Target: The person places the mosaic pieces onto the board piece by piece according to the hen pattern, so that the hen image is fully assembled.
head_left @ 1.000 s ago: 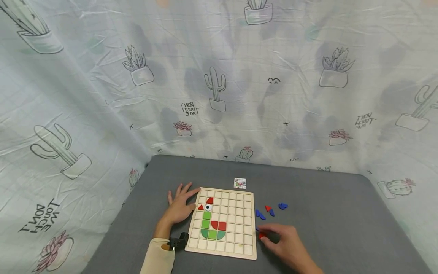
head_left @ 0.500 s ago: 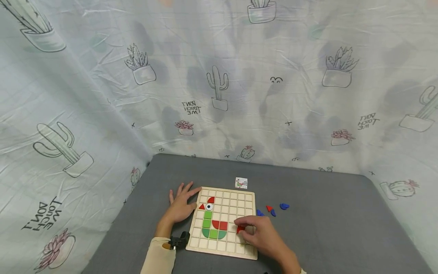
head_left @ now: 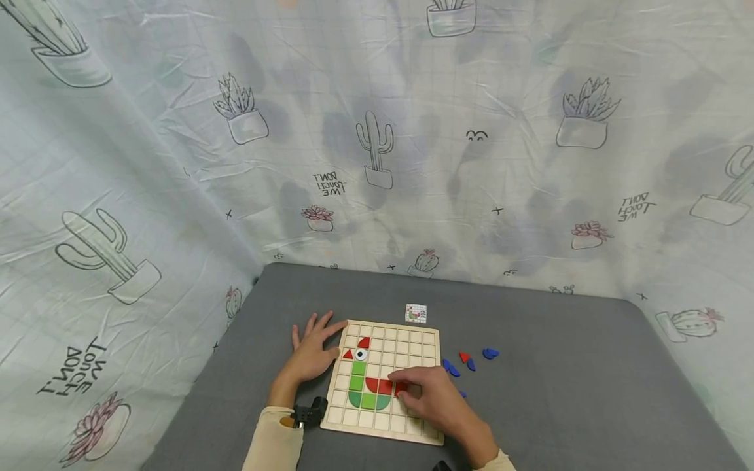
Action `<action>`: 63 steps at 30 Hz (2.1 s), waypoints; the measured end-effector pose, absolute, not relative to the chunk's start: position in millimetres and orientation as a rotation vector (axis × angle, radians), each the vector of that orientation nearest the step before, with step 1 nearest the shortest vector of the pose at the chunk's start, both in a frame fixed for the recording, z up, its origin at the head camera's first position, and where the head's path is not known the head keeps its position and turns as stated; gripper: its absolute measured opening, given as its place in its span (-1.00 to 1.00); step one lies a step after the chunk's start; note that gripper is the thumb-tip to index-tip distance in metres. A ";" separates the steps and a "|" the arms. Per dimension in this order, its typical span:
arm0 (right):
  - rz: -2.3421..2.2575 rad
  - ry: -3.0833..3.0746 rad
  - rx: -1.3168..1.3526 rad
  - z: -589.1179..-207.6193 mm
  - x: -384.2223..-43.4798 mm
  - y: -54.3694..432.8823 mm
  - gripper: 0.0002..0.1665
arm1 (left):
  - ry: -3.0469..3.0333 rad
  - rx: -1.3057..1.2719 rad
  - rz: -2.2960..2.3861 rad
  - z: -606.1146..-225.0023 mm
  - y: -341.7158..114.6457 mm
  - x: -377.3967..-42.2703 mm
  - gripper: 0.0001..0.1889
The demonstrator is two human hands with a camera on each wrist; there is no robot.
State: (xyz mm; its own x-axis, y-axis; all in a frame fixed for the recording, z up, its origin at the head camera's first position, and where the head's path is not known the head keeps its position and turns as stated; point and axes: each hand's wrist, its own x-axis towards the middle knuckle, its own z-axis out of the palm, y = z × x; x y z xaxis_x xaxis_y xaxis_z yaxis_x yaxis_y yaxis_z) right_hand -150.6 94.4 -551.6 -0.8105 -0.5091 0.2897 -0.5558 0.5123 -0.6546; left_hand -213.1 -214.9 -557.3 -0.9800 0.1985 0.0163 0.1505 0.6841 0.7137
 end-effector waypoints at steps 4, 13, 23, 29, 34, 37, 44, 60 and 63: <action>1.173 -2.666 0.916 -553.2 -150.3 95.3 -0.60 | 2.824 0.294 1.195 -555.9 -214.6 -213.2 -0.37; 1.160 -2.654 0.907 -555.5 -152.9 94.2 -0.62 | 2.821 0.293 1.200 -555.2 -214.0 -212.5 -0.36; 1.275 -2.536 0.859 -560.0 -148.7 117.7 -0.60 | 2.827 0.283 1.201 -555.7 -213.0 -212.2 -0.38; 1.220 -2.611 0.699 -557.5 -138.3 155.2 -0.58 | 2.822 0.289 1.203 -556.0 -213.8 -212.3 -0.38; 1.144 -2.663 0.593 -558.3 -129.4 177.6 -0.57 | 2.829 0.283 1.195 -556.5 -215.2 -212.2 -0.37; 1.118 -2.650 0.577 -560.8 -124.5 185.9 -0.55 | 2.830 0.278 1.186 -557.1 -215.7 -211.9 -0.37; 1.112 -2.654 0.544 -561.3 -113.8 197.3 -0.53 | 2.823 0.285 1.203 -556.4 -216.0 -210.8 -0.37; 1.059 -2.643 0.551 -561.5 -108.5 194.9 -0.49 | 2.822 0.290 1.194 -555.8 -214.9 -212.5 -0.38; 1.063 -2.611 0.579 -563.1 -111.6 189.6 -0.45 | 2.824 0.292 1.189 -556.3 -214.9 -213.0 -0.38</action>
State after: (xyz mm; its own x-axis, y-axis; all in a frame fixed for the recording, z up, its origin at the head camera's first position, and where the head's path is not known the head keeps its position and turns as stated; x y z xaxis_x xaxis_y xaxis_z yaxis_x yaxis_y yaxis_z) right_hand -111.6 189.6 -563.1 -0.8859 -0.2626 0.3825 -0.4551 0.6521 -0.6063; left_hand -213.0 -214.9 -556.3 -0.9801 0.1981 0.0151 0.1492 0.6839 0.7142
